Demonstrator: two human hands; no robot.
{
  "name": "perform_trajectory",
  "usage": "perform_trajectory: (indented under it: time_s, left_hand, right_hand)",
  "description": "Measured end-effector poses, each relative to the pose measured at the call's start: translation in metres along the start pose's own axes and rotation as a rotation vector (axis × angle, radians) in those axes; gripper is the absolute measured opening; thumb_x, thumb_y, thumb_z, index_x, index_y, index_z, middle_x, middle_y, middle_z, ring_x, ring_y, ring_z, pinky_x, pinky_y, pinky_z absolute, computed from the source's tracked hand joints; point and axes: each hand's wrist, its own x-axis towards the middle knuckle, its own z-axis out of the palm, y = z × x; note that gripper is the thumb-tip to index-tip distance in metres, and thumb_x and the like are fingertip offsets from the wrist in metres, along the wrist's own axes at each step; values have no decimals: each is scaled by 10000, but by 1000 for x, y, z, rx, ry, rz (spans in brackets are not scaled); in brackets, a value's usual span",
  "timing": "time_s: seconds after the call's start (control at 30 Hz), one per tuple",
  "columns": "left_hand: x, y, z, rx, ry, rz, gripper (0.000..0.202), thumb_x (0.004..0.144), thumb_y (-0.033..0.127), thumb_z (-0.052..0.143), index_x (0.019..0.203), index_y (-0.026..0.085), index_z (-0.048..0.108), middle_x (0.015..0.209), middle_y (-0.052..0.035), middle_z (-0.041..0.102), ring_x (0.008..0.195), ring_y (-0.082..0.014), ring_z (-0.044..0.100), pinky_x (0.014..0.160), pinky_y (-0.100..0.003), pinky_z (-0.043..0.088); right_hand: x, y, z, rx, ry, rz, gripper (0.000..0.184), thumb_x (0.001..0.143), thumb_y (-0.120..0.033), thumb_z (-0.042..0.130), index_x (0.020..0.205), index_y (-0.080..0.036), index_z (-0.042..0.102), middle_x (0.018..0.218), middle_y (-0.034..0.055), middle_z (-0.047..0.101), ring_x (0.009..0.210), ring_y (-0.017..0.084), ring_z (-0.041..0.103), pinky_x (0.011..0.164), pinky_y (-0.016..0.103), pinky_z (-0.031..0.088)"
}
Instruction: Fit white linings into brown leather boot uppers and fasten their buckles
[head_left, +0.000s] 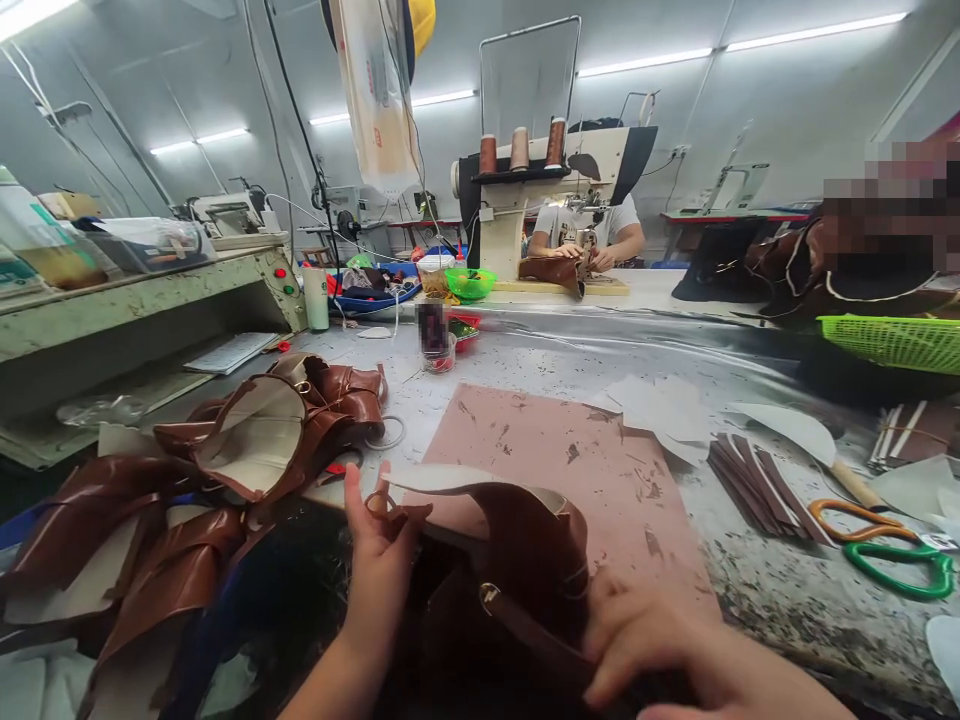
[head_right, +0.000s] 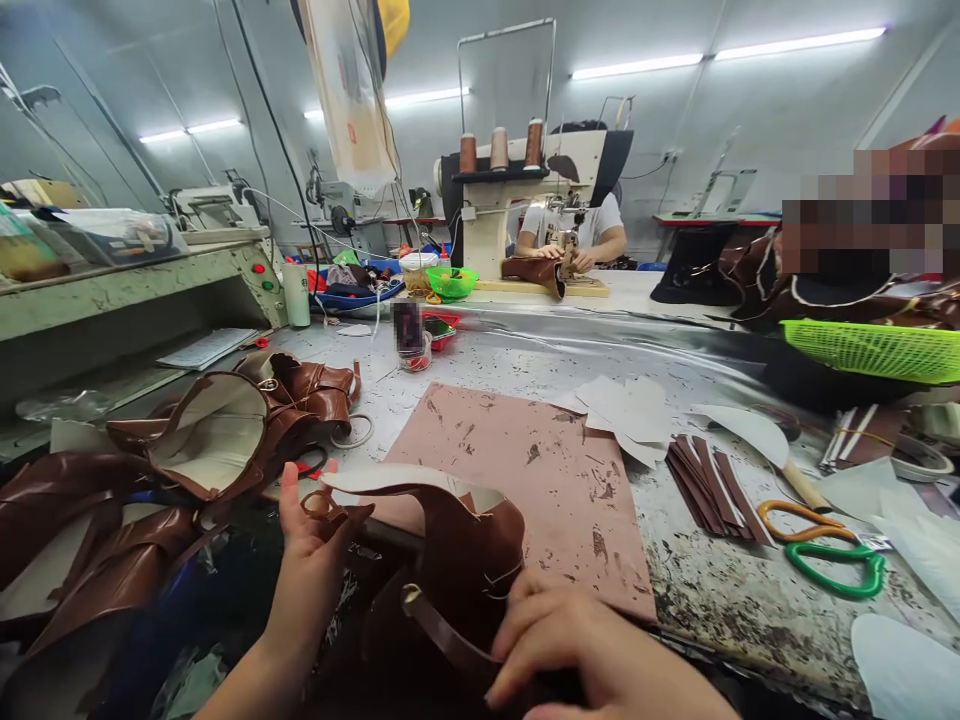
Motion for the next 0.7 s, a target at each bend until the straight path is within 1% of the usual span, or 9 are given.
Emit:
perform_trajectory:
  time_s: [0.1, 0.17, 0.23, 0.3, 0.37, 0.43, 0.5, 0.6, 0.7]
  left_hand:
    - [-3, 0, 2, 61, 35, 84, 804, 828, 303, 573, 1396, 413, 15, 1473, -39, 254, 1158, -182, 505, 880, -254, 465]
    - [-3, -3, 0, 117, 55, 203, 766, 854, 306, 543, 1402, 396, 14, 1481, -67, 227, 1174, -194, 494, 891, -272, 466]
    - [0, -8, -5, 203, 1, 477, 786, 852, 221, 550, 1377, 460, 17, 1496, -61, 168, 1049, -171, 592, 838, -275, 505]
    - [2, -12, -12, 283, -110, 826, 843, 838, 95, 533, 1351, 514, 10, 1501, -38, 141, 907, -129, 655, 780, -258, 535]
    - [1, -11, -18, 381, -218, 971, 813, 825, 28, 503, 1370, 469, 91, 1454, -32, 295, 849, -114, 669, 763, -235, 541]
    - [-2, -6, -19, 463, -347, 851, 617, 843, 41, 470, 1341, 372, 323, 1239, -23, 570, 837, -127, 668, 752, -219, 536]
    - [-6, 0, -17, 464, -457, 676, 406, 866, 86, 454, 1185, 323, 537, 962, 1, 684, 795, -128, 660, 720, -201, 525]
    - [-13, 5, -9, 313, -542, 538, 272, 893, 197, 448, 1082, 319, 602, 752, 26, 617, 636, -89, 577, 606, -166, 472]
    - [-18, 3, -2, 180, -609, 394, 310, 902, 371, 409, 1140, 290, 591, 765, -1, 514, 680, -114, 492, 641, -210, 435]
  right_hand:
    - [20, -11, 23, -189, -63, -21, 320, 806, -190, 532, 1095, -278, 638, 950, 42, 687, 912, 181, 614, 852, 281, 459]
    - [36, -9, 32, -325, 16, 46, 482, 768, -89, 498, 1226, -233, 538, 1023, 64, 665, 914, 191, 610, 838, 302, 471]
    - [49, -6, 33, -401, 148, 111, 469, 781, -67, 449, 1226, -199, 524, 1060, 87, 644, 958, 211, 591, 860, 346, 460]
    - [59, -4, 29, -358, 254, 128, 334, 823, -99, 414, 1094, -199, 582, 1016, 73, 644, 944, 202, 592, 845, 347, 462]
    - [65, -6, 24, -252, 307, 141, 188, 838, -153, 427, 920, -208, 586, 868, 30, 636, 811, 168, 611, 749, 305, 484]
    - [68, -9, 22, -140, 306, 132, 88, 819, -181, 461, 816, -207, 545, 786, 2, 598, 706, 144, 598, 673, 280, 483]
    - [69, -11, 26, -15, 256, 94, 102, 808, -171, 448, 827, -206, 542, 777, -3, 588, 678, 132, 588, 646, 263, 483]
    - [67, -8, 35, 80, 237, 34, 247, 794, -136, 418, 955, -218, 586, 841, 12, 629, 726, 137, 602, 659, 255, 487]
    - [66, 2, 45, 20, 382, 18, 150, 808, -219, 496, 884, -219, 625, 843, 19, 661, 780, 165, 615, 721, 279, 479]
